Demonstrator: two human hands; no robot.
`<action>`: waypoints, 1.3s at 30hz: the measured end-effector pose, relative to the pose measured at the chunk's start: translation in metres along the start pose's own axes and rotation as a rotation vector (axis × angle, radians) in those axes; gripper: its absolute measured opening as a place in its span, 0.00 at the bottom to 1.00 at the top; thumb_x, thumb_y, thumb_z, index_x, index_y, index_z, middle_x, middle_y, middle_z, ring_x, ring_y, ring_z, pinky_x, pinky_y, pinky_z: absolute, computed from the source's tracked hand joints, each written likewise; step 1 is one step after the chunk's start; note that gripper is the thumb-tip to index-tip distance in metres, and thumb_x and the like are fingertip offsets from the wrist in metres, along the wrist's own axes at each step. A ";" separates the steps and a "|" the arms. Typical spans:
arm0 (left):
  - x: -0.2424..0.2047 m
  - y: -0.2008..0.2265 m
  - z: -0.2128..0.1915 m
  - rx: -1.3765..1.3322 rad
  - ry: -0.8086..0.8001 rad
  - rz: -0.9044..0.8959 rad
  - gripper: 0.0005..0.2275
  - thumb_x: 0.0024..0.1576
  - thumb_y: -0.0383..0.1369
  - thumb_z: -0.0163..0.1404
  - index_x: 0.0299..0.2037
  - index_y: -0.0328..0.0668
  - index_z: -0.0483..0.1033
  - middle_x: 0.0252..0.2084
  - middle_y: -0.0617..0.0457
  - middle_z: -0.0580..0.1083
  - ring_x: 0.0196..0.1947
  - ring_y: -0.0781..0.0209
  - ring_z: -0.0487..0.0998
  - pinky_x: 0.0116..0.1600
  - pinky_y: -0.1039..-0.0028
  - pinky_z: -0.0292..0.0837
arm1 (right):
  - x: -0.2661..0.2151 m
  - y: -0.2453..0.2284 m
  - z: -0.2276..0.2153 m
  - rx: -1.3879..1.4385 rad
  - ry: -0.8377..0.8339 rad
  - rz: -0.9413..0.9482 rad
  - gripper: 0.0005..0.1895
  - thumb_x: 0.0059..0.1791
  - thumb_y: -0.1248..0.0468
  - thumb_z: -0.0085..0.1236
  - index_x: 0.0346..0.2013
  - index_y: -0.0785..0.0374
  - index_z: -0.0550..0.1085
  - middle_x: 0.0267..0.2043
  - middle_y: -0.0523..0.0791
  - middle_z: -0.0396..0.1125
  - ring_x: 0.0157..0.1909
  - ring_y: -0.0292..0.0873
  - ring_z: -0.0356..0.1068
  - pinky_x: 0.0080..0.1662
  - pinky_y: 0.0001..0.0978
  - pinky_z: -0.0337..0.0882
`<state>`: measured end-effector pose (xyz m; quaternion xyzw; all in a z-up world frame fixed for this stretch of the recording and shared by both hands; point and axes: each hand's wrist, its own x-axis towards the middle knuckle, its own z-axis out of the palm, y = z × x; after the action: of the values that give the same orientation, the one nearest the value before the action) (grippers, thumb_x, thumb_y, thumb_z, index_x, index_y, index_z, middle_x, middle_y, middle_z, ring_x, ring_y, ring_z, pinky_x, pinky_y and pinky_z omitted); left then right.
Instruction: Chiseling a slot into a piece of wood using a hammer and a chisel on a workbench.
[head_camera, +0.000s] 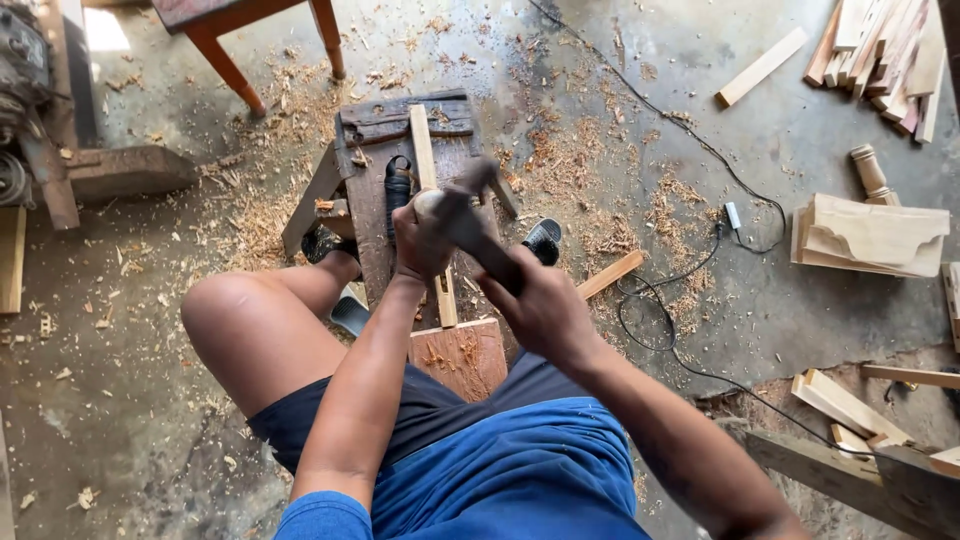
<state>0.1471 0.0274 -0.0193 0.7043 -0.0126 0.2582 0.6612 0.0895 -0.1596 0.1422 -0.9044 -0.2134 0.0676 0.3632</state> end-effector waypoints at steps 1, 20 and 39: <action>-0.002 0.002 0.000 0.001 -0.003 0.014 0.08 0.53 0.33 0.62 0.33 0.37 0.77 0.29 0.54 0.79 0.31 0.66 0.81 0.38 0.74 0.78 | 0.002 -0.001 -0.001 0.001 0.012 -0.008 0.24 0.55 0.44 0.56 0.40 0.65 0.72 0.26 0.52 0.71 0.29 0.49 0.73 0.33 0.41 0.70; 0.038 -0.057 0.002 -0.254 0.075 -0.296 0.05 0.56 0.30 0.58 0.33 0.38 0.76 0.25 0.52 0.76 0.21 0.65 0.76 0.26 0.73 0.76 | -0.069 0.030 0.019 0.282 0.187 0.133 0.25 0.57 0.46 0.51 0.45 0.68 0.76 0.34 0.43 0.62 0.30 0.36 0.65 0.33 0.31 0.68; -0.019 0.039 -0.015 -0.294 0.030 -0.161 0.13 0.59 0.37 0.62 0.41 0.38 0.73 0.31 0.55 0.75 0.27 0.67 0.78 0.31 0.77 0.76 | -0.089 0.065 0.029 0.524 0.073 0.636 0.23 0.51 0.43 0.51 0.37 0.62 0.75 0.15 0.39 0.61 0.17 0.33 0.61 0.21 0.30 0.61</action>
<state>0.1116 0.0309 0.0093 0.5947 0.0161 0.2106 0.7757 0.0234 -0.2215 0.0738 -0.8039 0.1143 0.1964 0.5496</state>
